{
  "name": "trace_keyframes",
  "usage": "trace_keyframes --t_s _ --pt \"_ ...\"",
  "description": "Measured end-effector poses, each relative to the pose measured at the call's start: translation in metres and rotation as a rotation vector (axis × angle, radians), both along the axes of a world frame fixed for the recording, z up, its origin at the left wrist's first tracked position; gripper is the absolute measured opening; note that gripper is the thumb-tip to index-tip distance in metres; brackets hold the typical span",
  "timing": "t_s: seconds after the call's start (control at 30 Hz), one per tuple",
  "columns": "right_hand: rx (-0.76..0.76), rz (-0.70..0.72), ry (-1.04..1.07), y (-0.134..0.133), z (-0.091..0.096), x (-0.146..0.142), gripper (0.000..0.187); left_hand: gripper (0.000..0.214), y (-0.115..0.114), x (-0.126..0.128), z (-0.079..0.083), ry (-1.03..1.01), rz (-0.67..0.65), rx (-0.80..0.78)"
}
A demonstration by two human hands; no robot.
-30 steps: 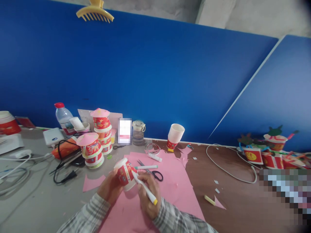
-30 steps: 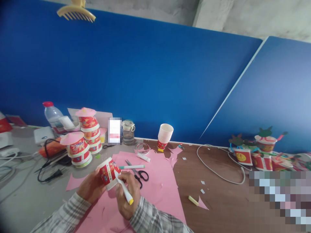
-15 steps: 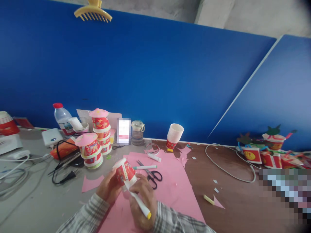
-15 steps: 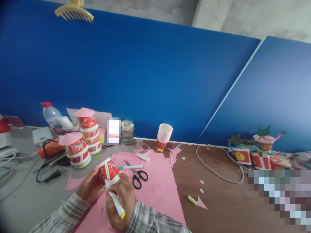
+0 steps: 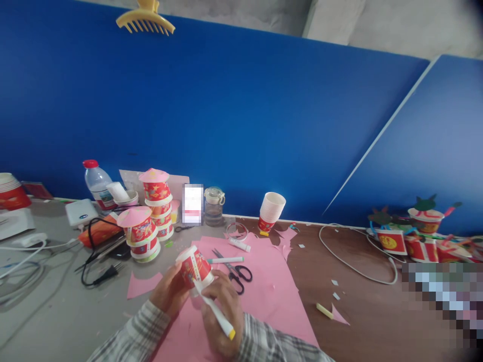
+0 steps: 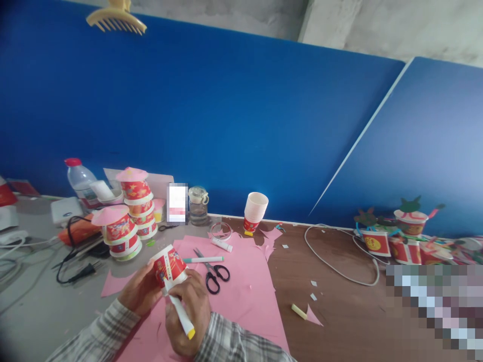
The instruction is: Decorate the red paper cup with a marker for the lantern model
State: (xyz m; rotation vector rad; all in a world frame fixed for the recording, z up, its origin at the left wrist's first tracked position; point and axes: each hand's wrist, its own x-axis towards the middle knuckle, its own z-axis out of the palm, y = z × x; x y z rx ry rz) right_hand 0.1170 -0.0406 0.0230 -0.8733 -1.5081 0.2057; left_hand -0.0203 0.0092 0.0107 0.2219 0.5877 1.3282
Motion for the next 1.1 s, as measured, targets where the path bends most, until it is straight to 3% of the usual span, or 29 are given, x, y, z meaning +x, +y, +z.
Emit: trace_keyframes --t_s 0.27,0.47,0.7,0.87,1.1 --pt "0.001 0.082 0.027 0.001 -0.001 -0.001 0.011 0.025 0.001 -0.001 -0.003 -0.014 -0.035 0.033" --pt "-0.049 0.062 -0.002 -0.001 -0.002 0.003 0.006 0.023 -0.001 0.001 0.001 0.01 -0.017 0.05" --pt "-0.038 0.191 -0.059 0.002 -0.013 0.005 0.01 0.026 0.001 -0.001 -0.007 -0.027 -0.052 0.071" --pt "-0.056 0.114 0.002 -0.002 -0.003 0.004 0.007 0.026 0.0 0.0 -0.002 0.032 -0.008 0.038" --pt "-0.049 0.091 -0.088 -0.001 0.007 0.01 0.009 0.032 -0.003 0.006 0.01 0.099 0.036 -0.007"
